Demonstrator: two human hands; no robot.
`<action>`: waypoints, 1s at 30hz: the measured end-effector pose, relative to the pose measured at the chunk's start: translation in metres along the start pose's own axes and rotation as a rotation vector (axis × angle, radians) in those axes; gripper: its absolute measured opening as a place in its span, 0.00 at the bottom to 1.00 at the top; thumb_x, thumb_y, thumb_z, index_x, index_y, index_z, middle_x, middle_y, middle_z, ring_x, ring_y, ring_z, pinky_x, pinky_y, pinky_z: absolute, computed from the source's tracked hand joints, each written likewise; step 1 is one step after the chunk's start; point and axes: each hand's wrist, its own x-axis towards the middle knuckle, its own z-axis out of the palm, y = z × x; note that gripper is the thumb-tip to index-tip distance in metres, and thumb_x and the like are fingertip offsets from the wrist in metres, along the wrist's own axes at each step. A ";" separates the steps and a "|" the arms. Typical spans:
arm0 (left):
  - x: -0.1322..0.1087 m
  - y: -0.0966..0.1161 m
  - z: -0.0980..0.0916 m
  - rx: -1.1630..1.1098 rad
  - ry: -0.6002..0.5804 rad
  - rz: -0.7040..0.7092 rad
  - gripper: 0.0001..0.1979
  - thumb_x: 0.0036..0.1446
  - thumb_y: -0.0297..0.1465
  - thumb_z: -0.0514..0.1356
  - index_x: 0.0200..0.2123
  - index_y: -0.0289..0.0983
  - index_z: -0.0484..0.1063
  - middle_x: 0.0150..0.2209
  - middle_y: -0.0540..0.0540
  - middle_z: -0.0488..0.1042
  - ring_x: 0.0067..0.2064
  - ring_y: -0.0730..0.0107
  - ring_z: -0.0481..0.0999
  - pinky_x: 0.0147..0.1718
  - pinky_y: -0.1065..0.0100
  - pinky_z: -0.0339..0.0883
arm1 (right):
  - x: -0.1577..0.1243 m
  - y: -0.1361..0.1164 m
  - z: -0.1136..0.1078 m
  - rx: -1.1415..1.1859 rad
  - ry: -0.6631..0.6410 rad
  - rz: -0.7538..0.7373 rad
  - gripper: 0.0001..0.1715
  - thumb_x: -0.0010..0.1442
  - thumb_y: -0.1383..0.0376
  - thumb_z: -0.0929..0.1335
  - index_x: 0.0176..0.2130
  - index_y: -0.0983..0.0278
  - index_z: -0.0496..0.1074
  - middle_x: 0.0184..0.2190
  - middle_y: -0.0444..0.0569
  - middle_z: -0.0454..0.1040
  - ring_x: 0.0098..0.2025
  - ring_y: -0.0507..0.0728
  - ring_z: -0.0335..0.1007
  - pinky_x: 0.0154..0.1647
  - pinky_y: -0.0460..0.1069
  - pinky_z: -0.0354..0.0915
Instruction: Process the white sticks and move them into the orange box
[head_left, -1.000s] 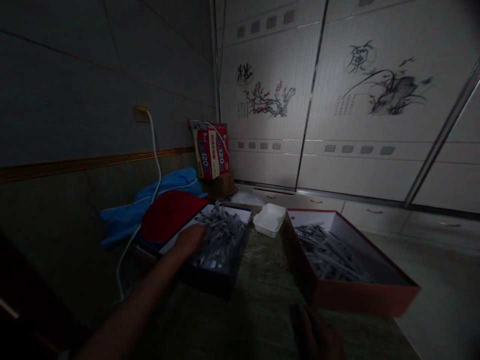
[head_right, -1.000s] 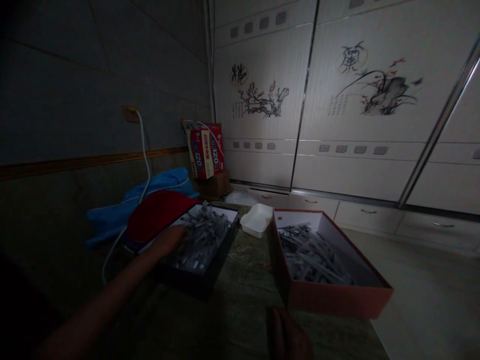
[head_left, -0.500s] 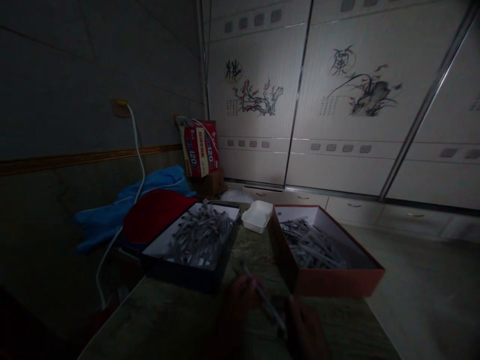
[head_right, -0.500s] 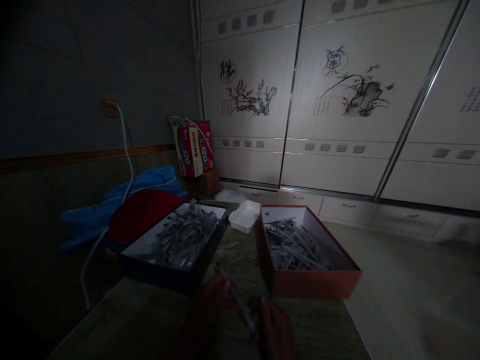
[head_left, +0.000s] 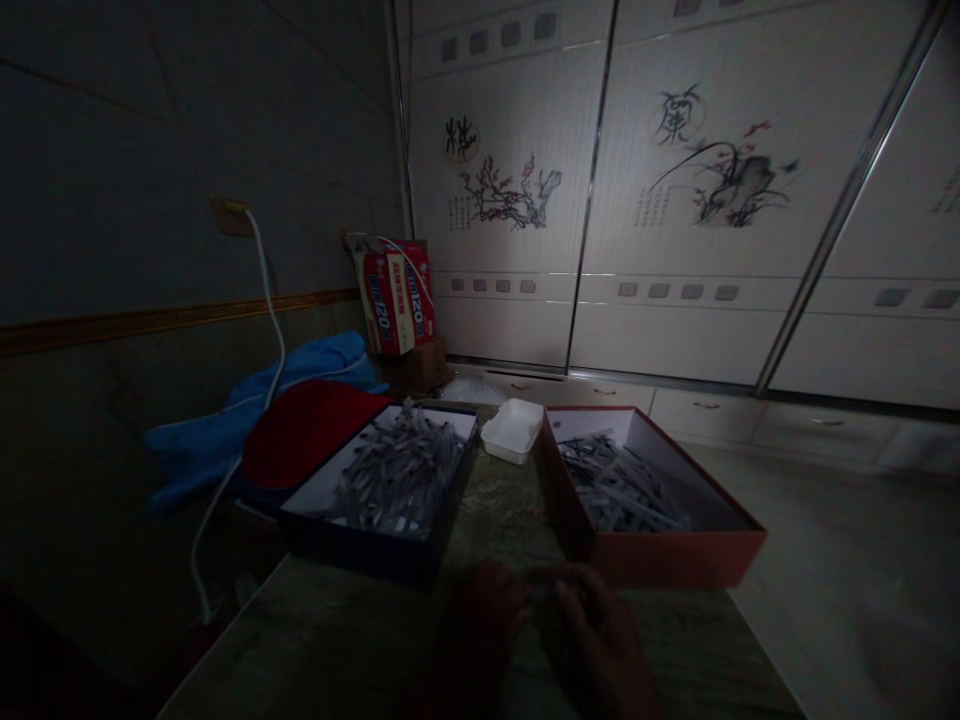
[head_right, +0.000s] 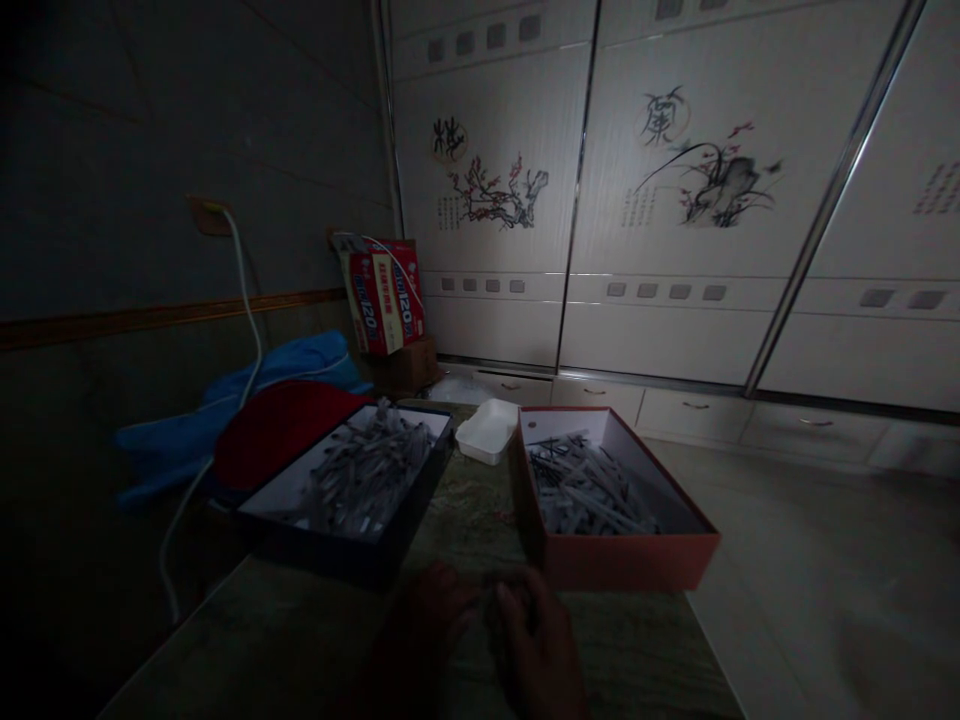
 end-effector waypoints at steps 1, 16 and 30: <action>-0.002 0.000 -0.001 0.036 0.031 0.013 0.11 0.51 0.26 0.59 0.38 0.42 0.76 0.37 0.43 0.78 0.41 0.55 0.74 0.43 0.53 0.67 | 0.001 0.005 0.000 0.059 0.026 0.020 0.19 0.52 0.49 0.68 0.31 0.62 0.72 0.24 0.46 0.73 0.27 0.54 0.69 0.27 0.45 0.64; 0.002 -0.012 0.035 -1.218 0.368 -0.680 0.12 0.39 0.41 0.66 0.24 0.38 0.74 0.22 0.45 0.75 0.27 0.62 0.74 0.27 0.65 0.68 | 0.001 0.042 -0.007 0.044 0.030 0.044 0.21 0.53 0.47 0.67 0.31 0.63 0.71 0.20 0.44 0.73 0.19 0.50 0.64 0.19 0.43 0.59; 0.008 -0.017 0.051 -1.449 0.466 -0.713 0.21 0.29 0.46 0.69 0.23 0.36 0.71 0.23 0.46 0.76 0.26 0.62 0.76 0.26 0.63 0.71 | -0.002 0.044 -0.010 -0.412 -0.046 -0.128 0.27 0.60 0.48 0.59 0.23 0.63 0.69 0.20 0.45 0.71 0.24 0.54 0.65 0.26 0.44 0.61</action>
